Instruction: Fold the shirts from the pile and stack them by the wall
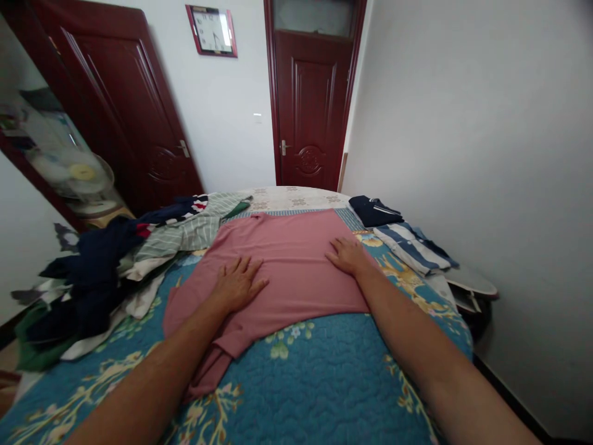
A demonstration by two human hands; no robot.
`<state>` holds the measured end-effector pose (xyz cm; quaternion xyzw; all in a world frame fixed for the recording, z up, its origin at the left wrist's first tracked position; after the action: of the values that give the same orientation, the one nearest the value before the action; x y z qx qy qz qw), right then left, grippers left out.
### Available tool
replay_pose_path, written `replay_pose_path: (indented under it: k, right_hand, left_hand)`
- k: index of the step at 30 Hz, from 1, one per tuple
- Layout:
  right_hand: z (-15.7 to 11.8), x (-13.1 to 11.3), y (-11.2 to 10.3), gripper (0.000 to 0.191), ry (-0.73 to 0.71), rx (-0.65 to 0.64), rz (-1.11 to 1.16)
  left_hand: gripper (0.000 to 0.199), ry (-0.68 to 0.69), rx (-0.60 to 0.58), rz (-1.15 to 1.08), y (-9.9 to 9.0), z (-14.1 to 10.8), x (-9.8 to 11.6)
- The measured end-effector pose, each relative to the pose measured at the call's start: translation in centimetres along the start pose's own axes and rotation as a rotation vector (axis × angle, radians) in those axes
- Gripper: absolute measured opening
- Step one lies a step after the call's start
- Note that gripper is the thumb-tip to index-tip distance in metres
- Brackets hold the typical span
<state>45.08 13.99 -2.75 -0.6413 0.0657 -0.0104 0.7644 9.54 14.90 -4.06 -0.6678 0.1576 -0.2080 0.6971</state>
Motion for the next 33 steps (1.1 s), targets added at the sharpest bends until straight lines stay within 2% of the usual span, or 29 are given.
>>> replay_pose_path:
  k: [2, 6, 9, 14, 16, 19, 22, 25, 27, 30, 33]
  right_hand:
    - [-0.7, -1.8, 0.3, 0.068, -0.078, -0.056, 0.015]
    - [-2.0, -6.3, 0.3, 0.071, -0.208, -0.091, 0.024]
    - [-3.8, -11.0, 0.3, 0.067, -0.369, -0.147, 0.069]
    - [-8.7, -18.6, -0.4, 0.066, -0.669, -0.220, 0.196]
    - [-10.3, -20.6, -0.7, 0.068, -0.748, -0.216, 0.237]
    - [-11.3, -21.9, -0.7, 0.069, -0.779, -0.199, 0.277]
    - [-10.3, -21.3, -0.2, 0.065, -0.749, -0.193, 0.280]
    - [-7.5, -19.0, 0.7, 0.067, -0.663, -0.182, 0.214]
    - [-4.7, -16.2, 1.4, 0.068, -0.553, -0.167, 0.144]
    - [-0.2, -10.6, 2.2, 0.066, -0.306, -0.142, 0.033]
    - [2.8, -6.4, 2.3, 0.064, -0.127, -0.131, -0.021]
  left_hand:
    - [0.074, 0.044, -0.008, 0.001, -0.2, -0.7, 0.5]
    - [0.068, 0.156, -0.021, -0.014, -0.5, -2.1, 1.7]
    - [0.065, 0.225, -0.039, -0.024, -0.7, -3.1, 2.3]
    - [0.067, 0.311, -0.069, -0.014, -0.8, -5.1, 2.9]
    - [0.070, 0.317, -0.063, -0.019, -0.9, -5.6, 2.9]
    - [0.073, 0.300, -0.054, -0.042, -0.8, -5.8, 2.6]
    - [0.082, 0.258, -0.034, -0.046, -0.4, -5.7, 2.0]
    - [0.095, 0.205, -0.018, -0.036, 0.2, -5.5, 1.2]
    - [0.100, 0.192, -0.010, -0.041, 0.3, -5.5, 1.1]
    - [0.102, 0.186, -0.009, -0.065, 0.2, -5.6, 1.1]
    - [0.106, 0.177, -0.033, -0.080, 0.0, -5.6, 1.1]
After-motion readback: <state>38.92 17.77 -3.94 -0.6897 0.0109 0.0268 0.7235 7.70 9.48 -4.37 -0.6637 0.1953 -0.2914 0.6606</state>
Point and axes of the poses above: each hand's wrist, its own z-axis towards the middle knuckle, its own y-axis out of the palm, x = y × z, the point moved 10 cm from there along z, towards the middle knuckle, and after that the axes turned 4 degrees about y, right-handed, at the moved point
